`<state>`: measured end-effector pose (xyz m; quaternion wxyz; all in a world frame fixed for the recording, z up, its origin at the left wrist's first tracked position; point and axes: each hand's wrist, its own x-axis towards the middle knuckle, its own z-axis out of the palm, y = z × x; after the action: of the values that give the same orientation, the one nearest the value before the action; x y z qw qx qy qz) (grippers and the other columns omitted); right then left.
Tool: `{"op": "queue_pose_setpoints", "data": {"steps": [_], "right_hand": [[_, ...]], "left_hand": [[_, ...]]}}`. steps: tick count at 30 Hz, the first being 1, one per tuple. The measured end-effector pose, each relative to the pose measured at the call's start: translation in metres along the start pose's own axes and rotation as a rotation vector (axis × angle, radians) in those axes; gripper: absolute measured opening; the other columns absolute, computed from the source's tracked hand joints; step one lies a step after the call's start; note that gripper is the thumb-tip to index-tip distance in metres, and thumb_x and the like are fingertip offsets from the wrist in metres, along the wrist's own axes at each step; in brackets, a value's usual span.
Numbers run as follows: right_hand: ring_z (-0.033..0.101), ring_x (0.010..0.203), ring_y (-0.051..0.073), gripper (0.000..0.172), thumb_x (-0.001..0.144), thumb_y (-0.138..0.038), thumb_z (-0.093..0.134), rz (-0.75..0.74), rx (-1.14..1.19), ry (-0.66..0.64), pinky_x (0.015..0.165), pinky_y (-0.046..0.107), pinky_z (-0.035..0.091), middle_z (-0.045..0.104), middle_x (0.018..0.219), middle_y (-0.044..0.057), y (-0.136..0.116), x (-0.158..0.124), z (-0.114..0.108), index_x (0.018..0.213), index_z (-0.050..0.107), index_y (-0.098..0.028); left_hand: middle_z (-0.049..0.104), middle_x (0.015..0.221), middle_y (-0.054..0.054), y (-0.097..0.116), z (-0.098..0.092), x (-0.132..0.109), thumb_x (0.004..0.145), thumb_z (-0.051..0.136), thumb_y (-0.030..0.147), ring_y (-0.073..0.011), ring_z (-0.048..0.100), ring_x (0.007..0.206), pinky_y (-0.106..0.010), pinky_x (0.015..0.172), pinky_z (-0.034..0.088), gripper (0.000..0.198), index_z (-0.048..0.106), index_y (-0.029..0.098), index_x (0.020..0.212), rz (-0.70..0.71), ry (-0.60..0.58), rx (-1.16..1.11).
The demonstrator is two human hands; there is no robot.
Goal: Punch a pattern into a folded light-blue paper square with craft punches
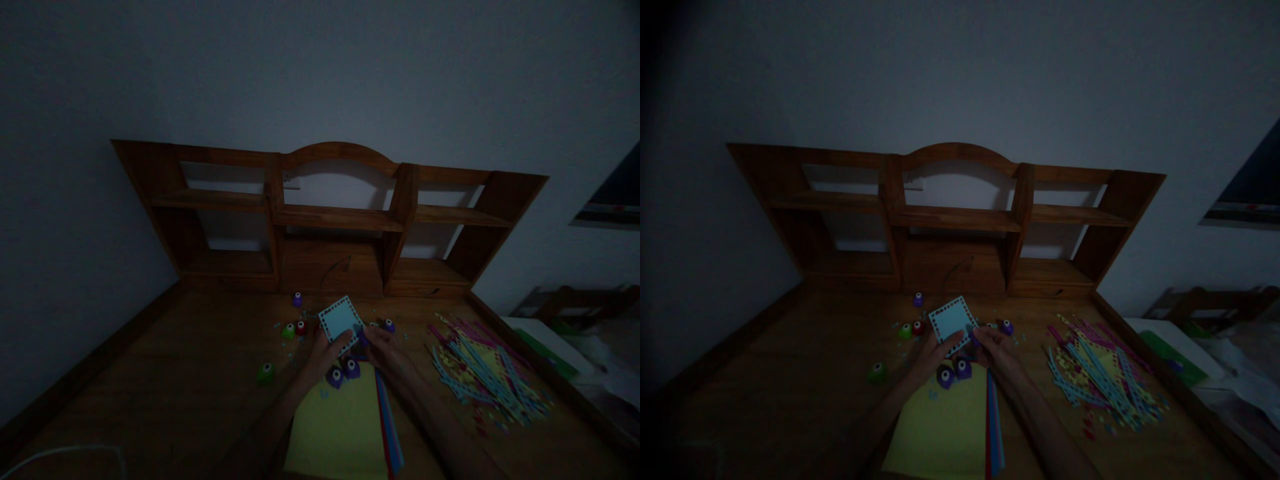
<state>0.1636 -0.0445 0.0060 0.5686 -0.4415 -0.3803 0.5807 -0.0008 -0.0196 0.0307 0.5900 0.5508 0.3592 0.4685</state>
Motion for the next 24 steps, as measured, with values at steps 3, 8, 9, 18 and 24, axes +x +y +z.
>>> {"op": "queue_pose_setpoints", "data": {"steps": [3,8,9,18,24], "right_hand": [[0.044,0.045,0.008,0.028,0.077,-0.041,0.07,0.033,0.074,-0.034,0.044,0.021,0.028,0.056,0.058,-0.001,0.001,0.0,-0.001,0.082,0.062,-0.015],[0.05,0.052,0.008,0.023,0.08,-0.036,0.068,0.02,0.101,-0.086,0.048,0.021,0.034,0.065,0.08,0.004,0.004,0.001,-0.004,0.089,0.064,-0.015],[0.05,0.052,0.008,0.023,0.08,-0.036,0.068,0.022,0.103,-0.087,0.049,0.021,0.036,0.066,0.081,0.004,0.005,0.001,-0.004,0.09,0.064,-0.015],[0.05,0.055,0.009,0.022,0.082,-0.037,0.066,0.032,0.075,-0.115,0.052,0.022,0.037,0.065,0.08,0.005,0.003,0.0,-0.005,0.089,0.065,-0.016],[0.05,0.054,0.01,0.021,0.081,-0.037,0.066,0.024,0.059,-0.104,0.052,0.024,0.038,0.065,0.078,0.005,0.003,0.0,-0.005,0.088,0.066,-0.017]], "left_hand": [[0.07,0.097,-0.007,-0.007,-0.002,0.004,0.077,0.064,0.043,-0.0216,0.063,0.087,-0.032,0.081,0.049,0.031,0.064,0.015,0.091,0.02,0.03,0.011],[0.07,0.095,-0.007,-0.021,-0.005,0.009,0.082,0.059,0.046,-0.0202,0.063,0.084,-0.031,0.079,0.048,0.034,0.065,0.015,0.095,0.055,0.083,0.048],[0.07,0.098,-0.007,-0.023,-0.006,0.01,0.082,0.059,0.046,-0.0203,0.063,0.086,-0.031,0.08,0.048,0.035,0.065,0.015,0.098,0.053,0.092,0.037],[0.067,0.111,-0.008,-0.023,-0.007,0.01,0.08,0.062,0.045,-0.0226,0.062,0.1,-0.035,0.093,0.045,0.039,0.064,0.016,0.106,0.062,0.089,-0.002],[0.067,0.112,-0.007,-0.02,-0.009,0.008,0.081,0.061,0.044,-0.0212,0.061,0.101,-0.033,0.093,0.045,0.036,0.064,0.018,0.105,0.063,0.079,0.062]]}}
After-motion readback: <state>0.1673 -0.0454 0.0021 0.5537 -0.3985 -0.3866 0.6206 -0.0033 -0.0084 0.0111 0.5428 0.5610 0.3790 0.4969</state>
